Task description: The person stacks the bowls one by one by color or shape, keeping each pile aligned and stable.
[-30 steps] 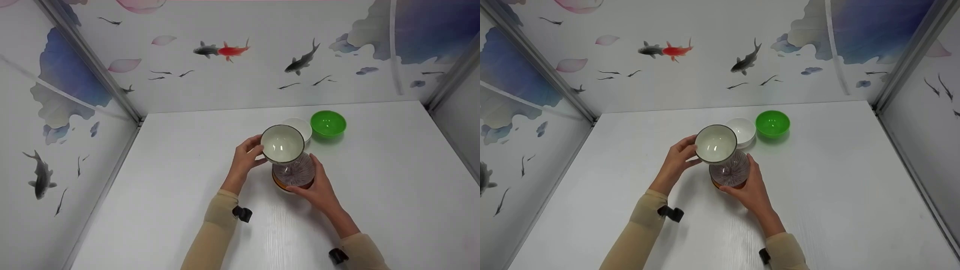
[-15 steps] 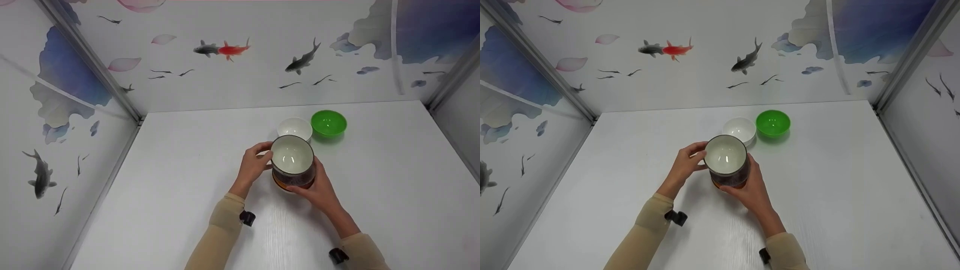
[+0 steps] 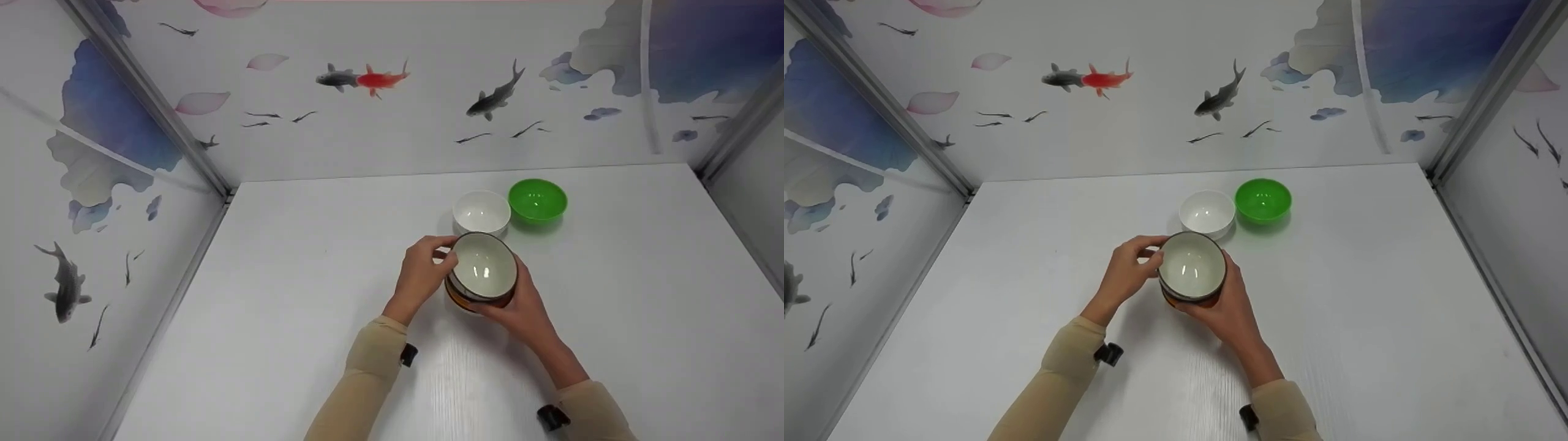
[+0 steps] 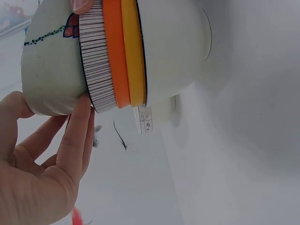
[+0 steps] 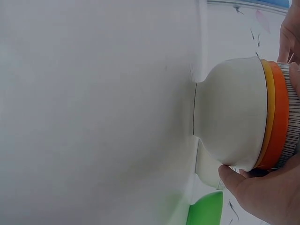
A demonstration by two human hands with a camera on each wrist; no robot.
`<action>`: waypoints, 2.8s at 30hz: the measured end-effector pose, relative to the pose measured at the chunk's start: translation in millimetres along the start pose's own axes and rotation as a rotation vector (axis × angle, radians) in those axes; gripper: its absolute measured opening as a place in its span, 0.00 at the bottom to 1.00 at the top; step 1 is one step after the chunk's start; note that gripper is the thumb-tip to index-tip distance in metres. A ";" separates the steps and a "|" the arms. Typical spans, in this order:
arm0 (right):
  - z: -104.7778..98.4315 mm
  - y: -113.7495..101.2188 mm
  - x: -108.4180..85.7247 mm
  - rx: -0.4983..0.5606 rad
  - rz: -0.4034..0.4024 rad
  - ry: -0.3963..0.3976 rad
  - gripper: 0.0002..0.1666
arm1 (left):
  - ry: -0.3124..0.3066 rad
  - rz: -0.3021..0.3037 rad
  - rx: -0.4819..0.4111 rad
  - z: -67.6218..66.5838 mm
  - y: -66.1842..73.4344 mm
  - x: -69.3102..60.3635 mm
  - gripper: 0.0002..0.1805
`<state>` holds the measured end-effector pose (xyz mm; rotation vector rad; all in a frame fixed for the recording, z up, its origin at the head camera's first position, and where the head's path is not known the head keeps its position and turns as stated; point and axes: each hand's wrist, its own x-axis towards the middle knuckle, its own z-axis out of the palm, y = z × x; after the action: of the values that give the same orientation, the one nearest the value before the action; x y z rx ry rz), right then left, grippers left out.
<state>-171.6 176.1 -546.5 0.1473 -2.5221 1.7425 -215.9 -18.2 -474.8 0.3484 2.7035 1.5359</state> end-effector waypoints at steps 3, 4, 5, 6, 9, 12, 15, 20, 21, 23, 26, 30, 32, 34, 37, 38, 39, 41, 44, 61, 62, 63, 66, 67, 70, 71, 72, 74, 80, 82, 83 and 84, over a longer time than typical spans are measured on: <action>0.2 -1.0 0.0 -0.002 0.009 0.006 0.72 | 0.012 0.009 0.089 2.2 1.9 0.8 0.18; 0.3 -1.3 0.0 -0.005 0.013 0.004 0.72 | 0.017 0.012 0.116 3.1 2.5 0.9 0.18; 0.3 -1.4 0.0 -0.008 0.016 0.002 0.72 | 0.024 0.014 0.142 4.1 2.9 1.1 0.18; 0.2 -1.4 0.0 -0.008 0.022 0.002 0.72 | 0.030 0.016 0.169 5.0 3.4 1.1 0.18; -0.1 -1.3 -0.4 -0.004 0.031 -0.003 0.71 | 0.053 0.023 0.232 7.9 4.2 0.9 0.18; -0.4 -0.7 -0.6 0.006 0.034 -0.003 0.71 | 0.079 0.036 0.278 10.6 4.0 0.2 0.17; 0.0 -0.2 -0.4 0.000 0.031 -0.004 0.70 | 0.112 0.056 0.327 13.1 2.3 -1.1 0.17; 1.2 -0.5 -0.5 -0.018 0.022 0.002 0.72 | 0.159 0.068 0.401 18.2 -2.9 -2.1 0.16; 1.4 -0.3 -0.6 -0.021 0.020 0.004 0.73 | 0.163 0.065 0.409 19.3 -3.7 -2.2 0.16; 1.6 0.1 -0.5 -0.019 0.015 0.007 0.73 | 0.175 0.058 0.414 20.9 -4.9 -2.6 0.16; 1.4 1.1 -0.2 -0.018 0.008 0.010 0.73 | 0.186 0.046 0.413 22.5 -5.0 -3.3 0.16; 1.0 1.2 -0.6 -0.022 0.008 0.003 0.73 | 0.189 0.032 0.424 24.0 -4.4 -4.0 0.17; 0.7 1.2 -0.7 -0.022 0.016 -0.004 0.73 | 0.187 0.029 0.432 24.7 -4.2 -4.3 0.17; 0.3 1.1 -0.6 -0.024 0.020 -0.014 0.73 | 0.188 0.030 0.445 25.5 -4.3 -4.4 0.17; -0.3 1.5 -0.1 -0.026 0.029 -0.024 0.72 | 0.187 0.029 0.459 26.4 -4.2 -4.7 0.17; -0.5 1.6 0.0 -0.027 0.031 -0.026 0.72 | 0.188 0.028 0.465 26.7 -4.4 -4.8 0.17; -0.7 1.7 -0.2 -0.027 0.030 -0.028 0.71 | 0.186 0.026 0.461 27.1 -4.6 -4.9 0.17; -0.9 1.8 -0.3 -0.021 0.029 -0.027 0.71 | 0.180 0.020 0.438 27.6 -4.8 -5.6 0.18; -1.2 -1.2 -1.4 -0.017 0.027 -0.025 0.70 | 0.155 0.004 0.351 28.1 -7.4 -8.3 0.19; -5.8 2.3 -1.7 -0.044 -0.043 -0.063 0.65 | -0.265 0.047 -0.173 29.3 -35.0 -26.1 0.68; -6.3 2.2 -1.8 -0.035 -0.044 -0.069 0.65 | -0.276 0.057 -0.168 29.3 -35.9 -25.9 0.69; -6.9 2.4 -1.8 -0.032 -0.042 -0.074 0.65 | -0.284 0.067 -0.166 29.5 -37.2 -25.7 0.70; -9.6 -1.2 0.3 -0.021 -0.032 -0.087 0.66 | -0.295 0.100 -0.145 28.7 -37.3 -23.7 0.71; -10.3 -2.5 1.0 -0.019 -0.026 -0.093 0.66 | -0.295 0.109 -0.142 28.7 -37.1 -23.1 0.71; -11.9 -4.7 3.4 -0.003 -0.020 -0.111 0.66 | -0.281 0.122 -0.143 29.9 -36.0 -21.8 0.71; -12.3 -4.8 3.8 -0.001 -0.018 -0.115 0.66 | -0.277 0.121 -0.149 30.6 -35.6 -21.6 0.71; -12.6 -4.6 4.1 0.004 -0.016 -0.118 0.66 | -0.275 0.119 -0.157 31.5 -35.5 -21.5 0.70; -12.6 -3.4 3.6 0.011 -0.012 -0.125 0.65 | -0.270 0.112 -0.164 33.6 -36.1 -22.2 0.69; -10.5 1.6 -1.1 0.020 -0.013 -0.128 0.65 | -0.250 0.095 -0.163 38.9 -39.6 -26.6 0.66; -9.7 2.9 -2.1 0.018 -0.020 -0.121 0.64 | -0.241 0.104 -0.174 40.0 -40.6 -27.3 0.65; -9.5 2.9 -2.4 0.017 -0.020 -0.117 0.64 | -0.234 0.111 -0.175 40.1 -40.8 -27.4 0.64; -9.2 2.8 -2.6 0.015 -0.022 -0.115 0.64 | -0.230 0.118 -0.178 40.3 -41.0 -27.4 0.63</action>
<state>-169.3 185.8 -546.2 0.2829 -2.5752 1.7947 -192.0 -9.8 -533.2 0.6447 2.3919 1.6354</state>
